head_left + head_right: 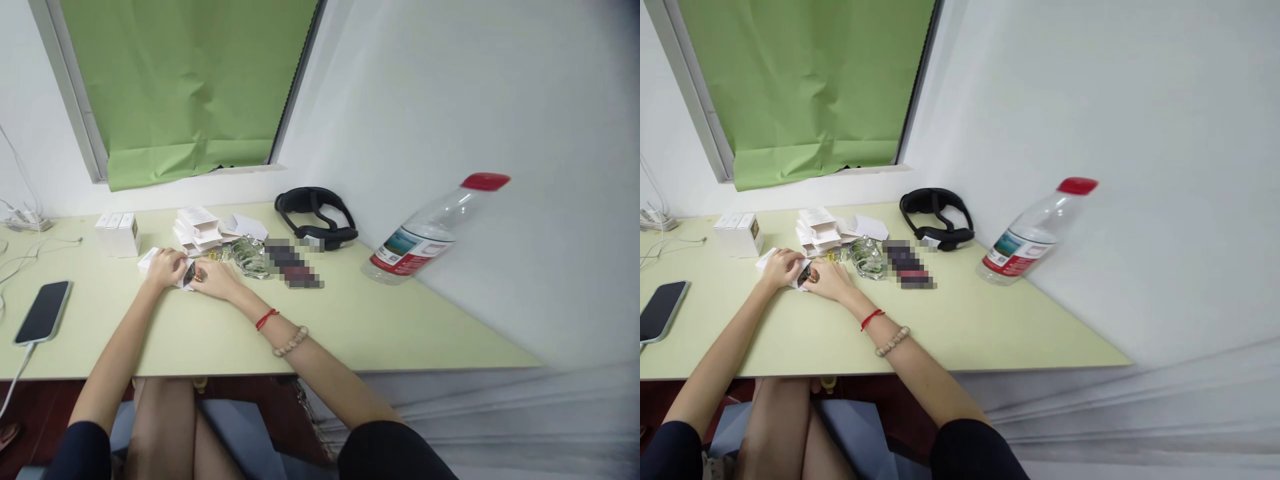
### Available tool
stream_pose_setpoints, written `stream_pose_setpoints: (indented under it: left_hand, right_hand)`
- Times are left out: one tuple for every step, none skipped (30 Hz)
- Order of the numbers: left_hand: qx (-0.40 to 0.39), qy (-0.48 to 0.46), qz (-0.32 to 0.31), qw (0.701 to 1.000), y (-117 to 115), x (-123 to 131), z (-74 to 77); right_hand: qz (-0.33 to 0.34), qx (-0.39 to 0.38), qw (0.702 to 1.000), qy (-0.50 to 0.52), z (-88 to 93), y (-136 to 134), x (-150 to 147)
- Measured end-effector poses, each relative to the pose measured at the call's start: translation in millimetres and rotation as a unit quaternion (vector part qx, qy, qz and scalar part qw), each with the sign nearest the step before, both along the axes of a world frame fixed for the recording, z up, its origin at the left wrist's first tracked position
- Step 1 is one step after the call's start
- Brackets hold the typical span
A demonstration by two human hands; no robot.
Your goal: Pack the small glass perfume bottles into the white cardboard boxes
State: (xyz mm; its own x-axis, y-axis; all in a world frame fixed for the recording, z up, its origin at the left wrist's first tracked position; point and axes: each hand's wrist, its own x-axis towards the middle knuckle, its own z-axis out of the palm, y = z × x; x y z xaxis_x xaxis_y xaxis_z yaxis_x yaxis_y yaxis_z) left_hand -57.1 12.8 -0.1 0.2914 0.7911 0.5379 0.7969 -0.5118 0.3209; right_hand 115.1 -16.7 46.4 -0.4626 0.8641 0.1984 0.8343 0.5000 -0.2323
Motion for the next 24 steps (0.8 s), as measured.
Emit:
stream_pose_setpoints:
  left_hand:
    - [-0.002, 0.002, 0.003, 1.0, 1, -2, -0.3]
    - [-0.003, 0.002, 0.007, 1.0, 1, -4, -0.7]
    - [-0.004, 0.0, 0.011, 1.0, 2, -6, -1.2]
    - [-0.004, -0.001, 0.014, 1.0, 2, -8, -1.6]
    - [-0.003, -0.003, 0.015, 1.0, 2, -9, -2.0]
    - [-0.002, -0.005, 0.015, 1.0, 2, -10, -2.3]
    - [-0.001, -0.006, 0.015, 1.0, 2, -11, -2.4]
    - [0.0, -0.007, 0.014, 1.0, 2, -11, -2.5]
    - [0.0, -0.007, 0.013, 1.0, 2, -12, -2.5]
    - [0.0, -0.008, 0.014, 1.0, 2, -12, -2.3]
    - [0.0, -0.009, 0.014, 1.0, 1, -12, -2.2]
    - [0.0, -0.009, 0.013, 1.0, 1, -12, -2.0]
    - [0.0, -0.009, 0.011, 1.0, 1, -12, -1.8]
    - [0.001, -0.008, 0.009, 1.0, 0, -11, -1.5]
    - [0.002, -0.006, 0.005, 1.0, 0, -11, -1.3]
    - [0.003, -0.002, 0.002, 1.0, -1, -10, -1.1]
    - [0.004, 0.002, -0.001, 1.0, -2, -9, -0.8]
    - [0.005, 0.007, -0.003, 1.0, -3, -8, -0.5]
    - [0.007, 0.011, -0.004, 1.0, -4, -7, -0.1]
    - [0.008, 0.014, -0.004, 1.0, -5, -6, 0.2]
    - [0.01, 0.016, -0.004, 1.0, -6, -5, 0.6]
    - [0.01, 0.017, -0.004, 1.0, -8, -4, 1.1]
    - [0.01, 0.018, -0.006, 1.0, -8, -3, 1.6]
    - [0.009, 0.02, -0.01, 1.0, -9, -3, 2.1]
  right_hand:
    - [0.003, 0.005, 1.0, -0.002, 0.2, 0, 0]
    - [0.006, 0.01, 1.0, -0.005, 0.5, 0, 1]
    - [0.008, 0.014, 1.0, -0.009, 0.9, -1, 1]
    - [0.01, 0.018, 1.0, -0.013, 1.4, -1, 1]
    - [0.011, 0.02, 1.0, -0.017, 1.9, -1, 1]
    - [0.013, 0.023, 0.999, -0.02, 2.3, -2, 1]
    - [0.013, 0.026, 0.999, -0.022, 2.8, -2, 1]
    - [0.012, 0.029, 0.999, -0.022, 3.1, -2, 1]
    - [0.01, 0.033, 0.999, -0.021, 3.3, -2, 0]
    - [0.008, 0.036, 0.999, -0.02, 3.4, -3, 0]
    - [0.007, 0.038, 0.999, -0.018, 3.4, -3, 0]
    - [0.004, 0.038, 0.999, -0.017, 3.3, -3, 0]
    - [0.003, 0.037, 0.999, -0.018, 3.2, -3, 0]
    - [0.003, 0.036, 0.999, -0.018, 3.1, -3, 0]
    - [0.004, 0.034, 0.999, -0.019, 2.9, -3, 1]
    - [0.008, 0.032, 0.999, -0.02, 2.7, -2, 1]
    - [0.013, 0.03, 0.999, -0.02, 2.3, -2, 2]
    - [0.021, 0.029, 0.999, -0.02, 1.8, -2, 2]
    - [0.029, 0.027, 0.999, -0.02, 1.1, -2, 2]
    - [0.037, 0.026, 0.999, -0.019, 0.2, -1, 3]
    - [0.044, 0.024, 0.999, -0.018, -0.8, -1, 3]
    - [0.051, 0.023, 0.998, -0.015, -1.9, -1, 2]
    - [0.057, 0.023, 0.998, -0.012, -3.1, -1, 2]
    - [0.061, 0.022, 0.998, -0.009, -4.1, 0, 2]
